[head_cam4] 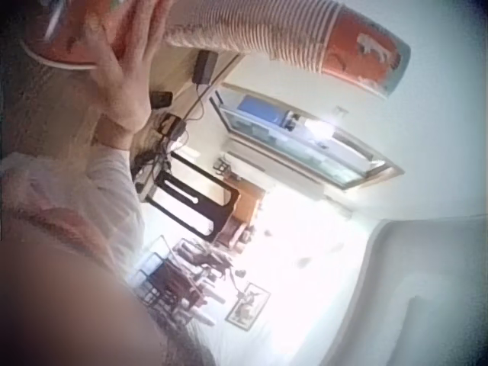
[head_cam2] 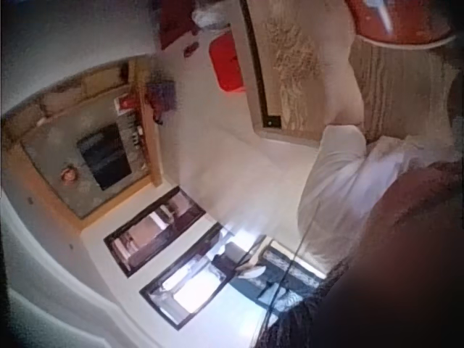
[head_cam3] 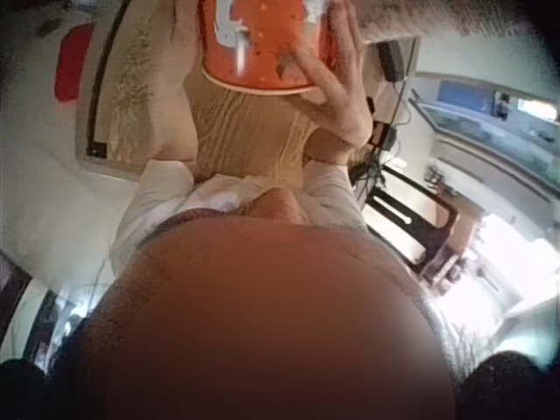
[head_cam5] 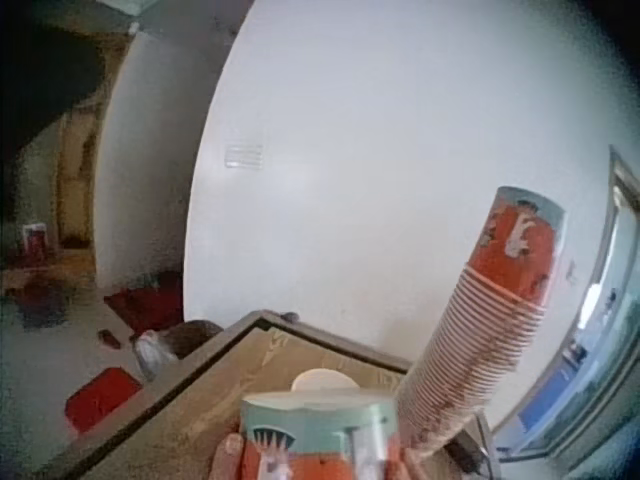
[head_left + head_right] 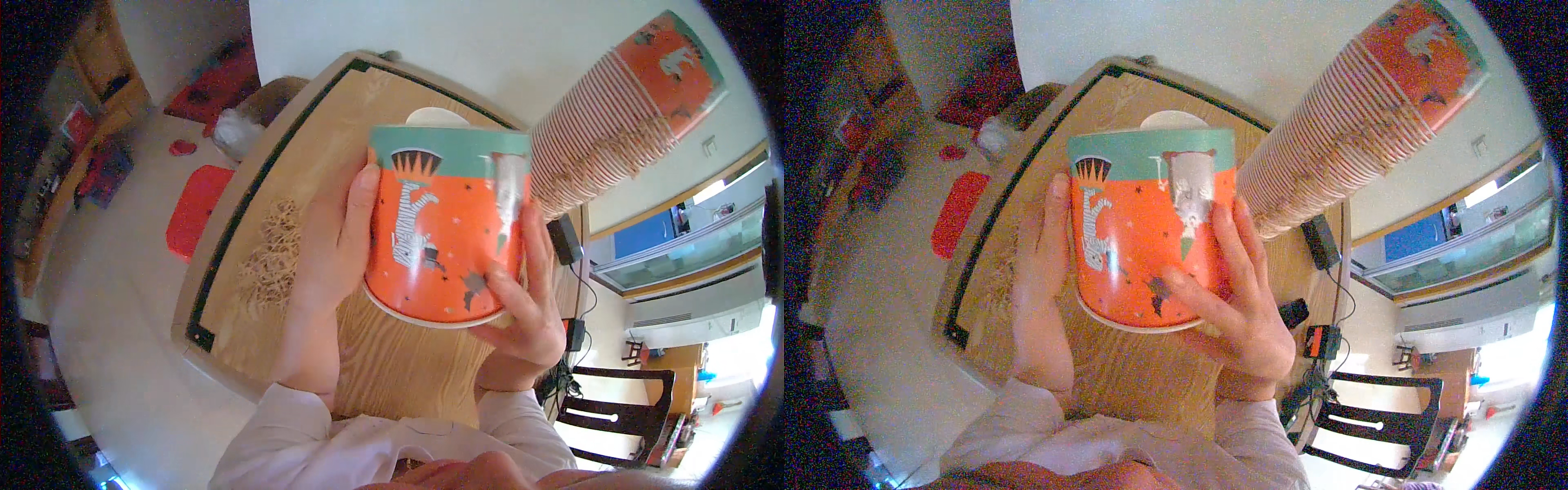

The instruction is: The person is putting rubber bands around a stack of disposable cups.

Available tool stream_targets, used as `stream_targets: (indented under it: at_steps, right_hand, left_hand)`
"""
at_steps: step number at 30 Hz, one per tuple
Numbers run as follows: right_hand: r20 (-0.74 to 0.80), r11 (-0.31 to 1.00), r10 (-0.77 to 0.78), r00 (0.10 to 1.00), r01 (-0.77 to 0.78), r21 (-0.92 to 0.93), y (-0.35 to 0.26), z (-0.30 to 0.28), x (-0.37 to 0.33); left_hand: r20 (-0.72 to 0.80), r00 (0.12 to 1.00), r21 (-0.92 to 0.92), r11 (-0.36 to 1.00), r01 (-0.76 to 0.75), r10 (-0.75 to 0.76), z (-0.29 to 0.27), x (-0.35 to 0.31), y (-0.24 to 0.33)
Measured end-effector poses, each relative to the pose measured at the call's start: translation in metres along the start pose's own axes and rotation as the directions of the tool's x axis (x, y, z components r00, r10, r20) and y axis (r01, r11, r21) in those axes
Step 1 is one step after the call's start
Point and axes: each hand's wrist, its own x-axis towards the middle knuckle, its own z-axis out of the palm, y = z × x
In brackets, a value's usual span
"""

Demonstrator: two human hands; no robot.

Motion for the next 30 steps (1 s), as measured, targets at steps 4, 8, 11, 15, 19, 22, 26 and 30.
stream_targets:
  at_steps: [4, 8, 11, 15, 19, 22, 26, 30]
  right_hand:
    - [-0.040, 0.942, 0.325, 0.945, -0.328, -0.074, -0.040, -0.023, 0.009]
    - [0.044, 0.786, 0.604, 0.796, -0.585, -0.203, -0.052, -0.024, -0.018]
    - [0.118, 0.759, 0.634, 0.764, -0.585, -0.288, -0.060, -0.015, -0.040]
    - [0.188, 0.777, 0.609, 0.771, -0.532, -0.336, -0.077, -0.017, -0.060]
    - [0.223, 0.778, 0.624, 0.748, -0.569, -0.268, -0.084, -0.019, -0.074]
    - [0.259, 0.828, 0.551, 0.793, -0.481, -0.287, -0.084, -0.011, -0.079]
    - [0.345, 0.889, 0.457, 0.820, -0.421, -0.179, -0.074, -0.009, -0.082]
    - [0.331, 0.897, 0.442, 0.833, -0.417, -0.149, -0.051, -0.002, -0.089]
  left_hand:
    - [0.195, 0.962, 0.005, 0.981, 0.194, -0.191, -0.030, -0.036, 0.013]
    - [0.174, 0.982, -0.135, 0.986, 0.103, -0.079, -0.046, -0.106, 0.008]
    - [0.215, 0.972, 0.106, 0.992, 0.070, -0.092, -0.048, -0.142, 0.003]
    - [0.287, 0.932, 0.226, 0.961, 0.159, -0.222, -0.053, -0.163, -0.002]
    - [0.405, 0.800, 0.456, 0.856, 0.243, -0.443, -0.053, -0.160, -0.009]
    - [0.501, 0.804, 0.310, 0.934, 0.177, -0.319, -0.044, -0.168, -0.059]
    - [0.518, 0.785, 0.205, 0.940, 0.272, -0.340, -0.037, -0.169, -0.063]
    - [0.327, 0.886, 0.125, 0.945, 0.303, -0.328, -0.045, -0.167, -0.060]
